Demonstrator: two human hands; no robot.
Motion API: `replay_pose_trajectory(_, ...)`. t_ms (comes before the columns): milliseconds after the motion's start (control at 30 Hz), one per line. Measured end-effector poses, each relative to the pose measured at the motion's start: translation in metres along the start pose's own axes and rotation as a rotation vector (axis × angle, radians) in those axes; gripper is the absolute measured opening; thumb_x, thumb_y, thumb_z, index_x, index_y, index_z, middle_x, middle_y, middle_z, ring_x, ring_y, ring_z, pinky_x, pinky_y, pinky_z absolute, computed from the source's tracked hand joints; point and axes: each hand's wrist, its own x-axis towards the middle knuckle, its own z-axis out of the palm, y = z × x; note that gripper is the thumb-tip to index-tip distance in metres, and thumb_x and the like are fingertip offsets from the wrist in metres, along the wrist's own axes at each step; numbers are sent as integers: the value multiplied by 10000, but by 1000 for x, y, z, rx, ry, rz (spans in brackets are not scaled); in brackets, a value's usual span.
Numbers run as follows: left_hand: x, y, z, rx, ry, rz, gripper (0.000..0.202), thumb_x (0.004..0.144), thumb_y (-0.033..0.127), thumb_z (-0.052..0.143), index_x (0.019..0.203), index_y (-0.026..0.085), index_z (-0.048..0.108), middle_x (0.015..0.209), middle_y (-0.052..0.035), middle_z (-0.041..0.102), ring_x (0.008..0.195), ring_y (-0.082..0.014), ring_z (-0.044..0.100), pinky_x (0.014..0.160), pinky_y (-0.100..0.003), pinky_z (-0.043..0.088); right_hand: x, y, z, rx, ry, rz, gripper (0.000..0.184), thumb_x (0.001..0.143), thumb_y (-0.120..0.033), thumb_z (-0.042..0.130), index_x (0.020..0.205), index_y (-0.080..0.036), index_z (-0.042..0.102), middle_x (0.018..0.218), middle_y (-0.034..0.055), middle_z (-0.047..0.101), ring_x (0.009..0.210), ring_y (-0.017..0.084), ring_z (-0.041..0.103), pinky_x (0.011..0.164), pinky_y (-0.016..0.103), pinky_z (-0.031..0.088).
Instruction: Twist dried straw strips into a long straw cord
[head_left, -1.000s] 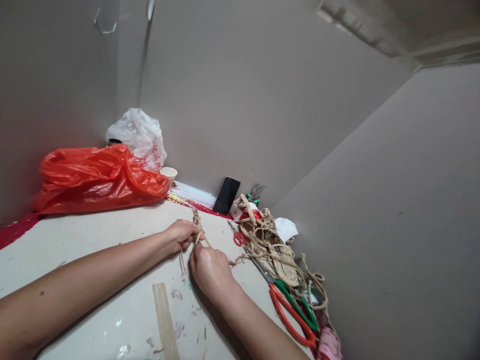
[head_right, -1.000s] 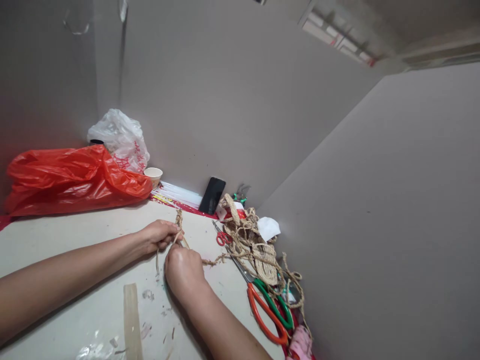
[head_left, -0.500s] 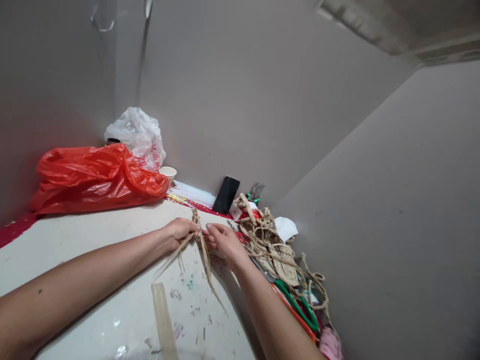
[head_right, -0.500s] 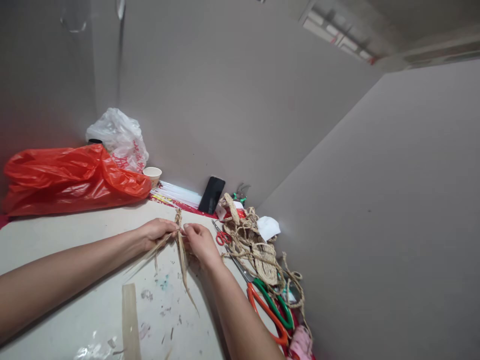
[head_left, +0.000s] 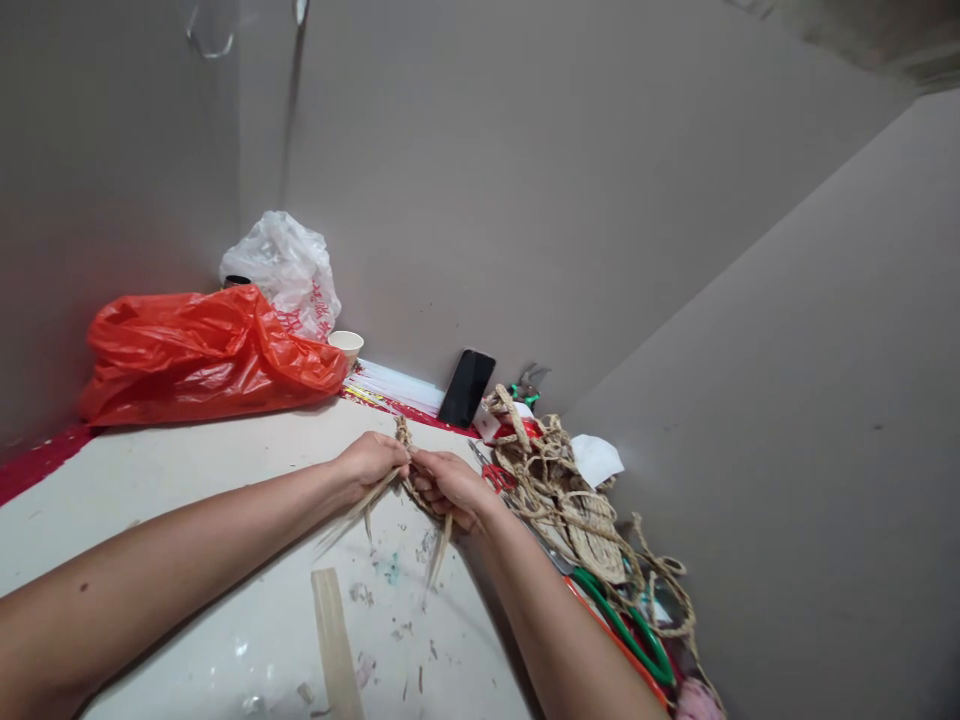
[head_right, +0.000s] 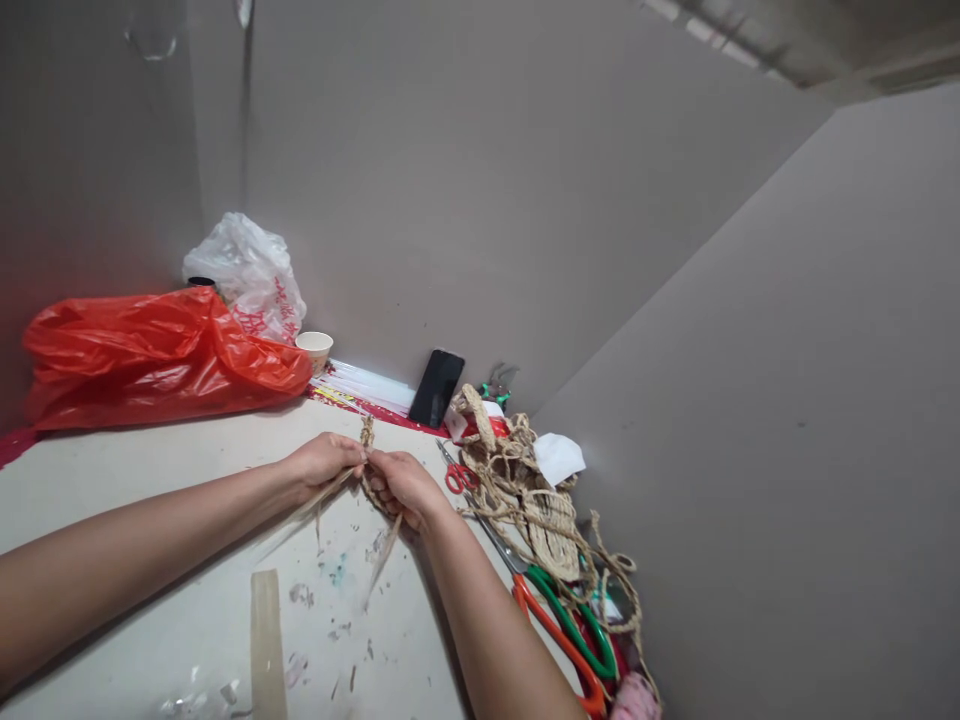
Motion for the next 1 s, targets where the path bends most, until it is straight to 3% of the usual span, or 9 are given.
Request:
replay_pose_trajectory(233,-5,5,1,114,-1,102,179,692,197,501,519,151,482,445,31,471,408,-68,379,456,-196,277,2,0,-4,-64,103,-74,367,734,-520,579,668,-182,454,469,-100,338,342,22,176,333,177,67)
replay_pose_trajectory(433,-4,2,3,182,-10,160,152,680,154,469,529,152,478,468,38,453,443,-71,388,481,-189,289,3,2,-9,-111,33,-61,406,742,-553,562,703,-149,571,462,-98,303,345,26,153,332,186,50)
replay_pose_trajectory(633,-2,-3,4,223,-12,188,127,668,105,431,575,147,507,532,8,538,500,-91,465,528,-195,342,6,6,-11,-134,-40,-32,419,760,-559,536,634,-159,555,379,-95,320,300,35,157,305,202,67)
replay_pose_trajectory(800,-2,-1,5,221,-7,190,131,678,78,418,712,157,516,527,29,534,508,-91,489,545,-191,367,7,7,-10,-80,-79,-87,342,769,-494,547,659,-171,540,407,-105,305,316,34,148,307,192,80)
replay_pose_trajectory(900,-3,2,4,224,-30,166,110,696,92,431,739,161,505,522,35,531,465,-77,459,505,-180,345,7,7,-10,-42,-95,-122,322,768,-471,557,670,-164,543,418,-113,276,330,30,130,314,183,80)
replay_pose_trajectory(1000,-3,5,0,245,-83,112,78,708,138,465,757,156,524,473,46,499,360,-58,336,404,-185,244,7,9,-13,-9,-103,-138,330,761,-472,569,654,-164,520,410,-118,266,334,28,118,316,179,75)
